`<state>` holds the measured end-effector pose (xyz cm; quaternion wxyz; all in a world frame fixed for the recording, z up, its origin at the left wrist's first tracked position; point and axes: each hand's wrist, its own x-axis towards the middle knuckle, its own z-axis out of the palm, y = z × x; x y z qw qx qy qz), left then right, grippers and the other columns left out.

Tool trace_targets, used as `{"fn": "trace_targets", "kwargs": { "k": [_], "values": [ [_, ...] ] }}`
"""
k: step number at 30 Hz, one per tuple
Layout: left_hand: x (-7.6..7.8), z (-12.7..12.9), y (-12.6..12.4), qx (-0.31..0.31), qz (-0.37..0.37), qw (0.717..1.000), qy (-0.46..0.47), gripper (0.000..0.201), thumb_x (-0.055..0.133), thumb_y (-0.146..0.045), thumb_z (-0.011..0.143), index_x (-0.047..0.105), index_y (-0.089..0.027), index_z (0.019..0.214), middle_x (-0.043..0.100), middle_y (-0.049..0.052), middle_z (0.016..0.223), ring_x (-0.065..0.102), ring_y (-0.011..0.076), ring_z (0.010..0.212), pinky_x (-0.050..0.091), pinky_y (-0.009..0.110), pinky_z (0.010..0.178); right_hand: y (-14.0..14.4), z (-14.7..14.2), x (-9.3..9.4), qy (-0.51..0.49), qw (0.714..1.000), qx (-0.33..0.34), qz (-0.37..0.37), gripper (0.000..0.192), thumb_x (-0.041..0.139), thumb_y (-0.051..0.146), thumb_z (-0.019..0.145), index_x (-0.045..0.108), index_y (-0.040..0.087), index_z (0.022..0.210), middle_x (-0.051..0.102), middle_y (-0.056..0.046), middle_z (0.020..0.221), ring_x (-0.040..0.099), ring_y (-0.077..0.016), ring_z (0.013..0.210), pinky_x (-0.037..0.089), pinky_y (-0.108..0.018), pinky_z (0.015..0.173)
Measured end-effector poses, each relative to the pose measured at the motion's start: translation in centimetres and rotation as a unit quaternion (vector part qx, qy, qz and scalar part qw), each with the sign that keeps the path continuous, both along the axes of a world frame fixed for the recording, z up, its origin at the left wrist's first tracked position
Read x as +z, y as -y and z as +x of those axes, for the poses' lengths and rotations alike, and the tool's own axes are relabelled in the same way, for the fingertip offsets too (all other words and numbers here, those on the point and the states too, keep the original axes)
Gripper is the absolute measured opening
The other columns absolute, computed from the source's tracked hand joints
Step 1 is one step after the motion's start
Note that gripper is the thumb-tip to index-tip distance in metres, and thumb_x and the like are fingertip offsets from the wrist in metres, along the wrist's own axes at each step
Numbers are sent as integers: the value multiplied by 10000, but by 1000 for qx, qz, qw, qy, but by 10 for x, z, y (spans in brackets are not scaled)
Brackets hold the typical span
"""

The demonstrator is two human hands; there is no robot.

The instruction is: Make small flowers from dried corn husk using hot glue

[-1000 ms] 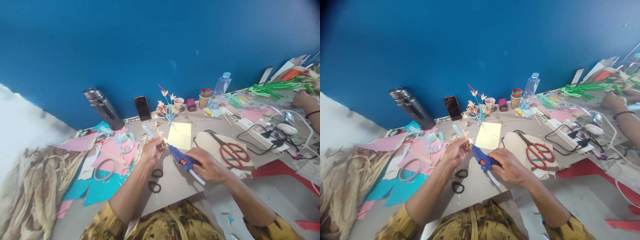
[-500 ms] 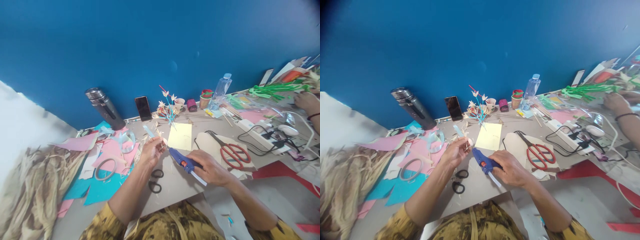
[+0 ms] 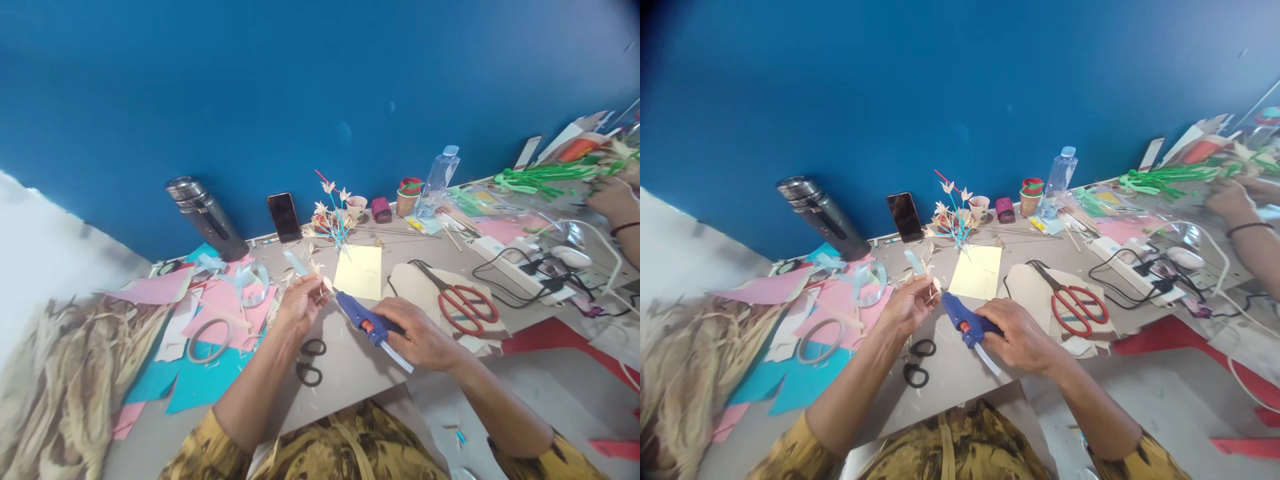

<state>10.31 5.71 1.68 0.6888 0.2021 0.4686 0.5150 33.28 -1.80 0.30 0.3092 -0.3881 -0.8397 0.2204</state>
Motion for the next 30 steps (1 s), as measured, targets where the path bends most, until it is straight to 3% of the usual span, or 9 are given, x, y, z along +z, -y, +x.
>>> {"fn": "trace_targets", "kwargs": {
  "k": [9,16,20,23,25,27,30],
  "values": [
    [9,-5,0,14,-12,1000,16,195,756,-56,685,593,-163,680,629,-20,574,607,111,551,501,244,578,0,12,-5,59,998,-34,1,317,594,225,914,625,194,1228,707,-125,1123,647,-280,1016,488,-415,876],
    [18,-11,9,-28,14,999,40,240,847,-111,624,620,-159,686,652,-1,621,610,112,590,512,237,572,-17,33,-12,215,959,-183,5,337,597,174,882,653,150,1213,683,-143,1137,584,-315,1093,452,-421,931],
    [22,-17,15,-50,43,998,20,297,904,-167,548,635,-149,672,635,-17,594,599,108,578,509,240,576,-19,36,-7,249,946,-206,-16,443,607,118,829,641,145,1271,656,-160,1244,578,-315,1134,438,-398,951],
    [26,-20,17,-71,76,994,-24,320,917,-203,522,643,-146,676,636,-22,585,602,106,564,474,226,566,-17,23,11,198,955,-223,-2,238,575,150,884,733,177,1060,718,-125,1105,625,-287,1022,441,-375,884],
    [27,-21,18,-82,102,990,-50,313,911,-216,523,639,-150,664,617,-30,551,591,106,542,438,219,551,-18,5,26,100,971,-219,4,209,539,192,934,742,194,880,733,-84,917,641,-233,891,442,-326,795],
    [28,-21,22,-91,131,985,-72,292,896,-230,547,637,-152,656,603,-32,528,577,103,534,411,216,550,-23,-18,39,-8,988,-154,-32,187,568,224,930,734,192,852,723,-51,865,619,-172,762,432,-271,686],
    [27,-22,29,-97,157,978,-98,256,871,-244,592,642,-156,666,614,-25,548,556,97,549,388,213,559,-31,-50,52,-62,992,-87,-69,117,651,261,881,739,186,869,709,-24,846,552,-125,671,398,-240,628]
  ]
}}
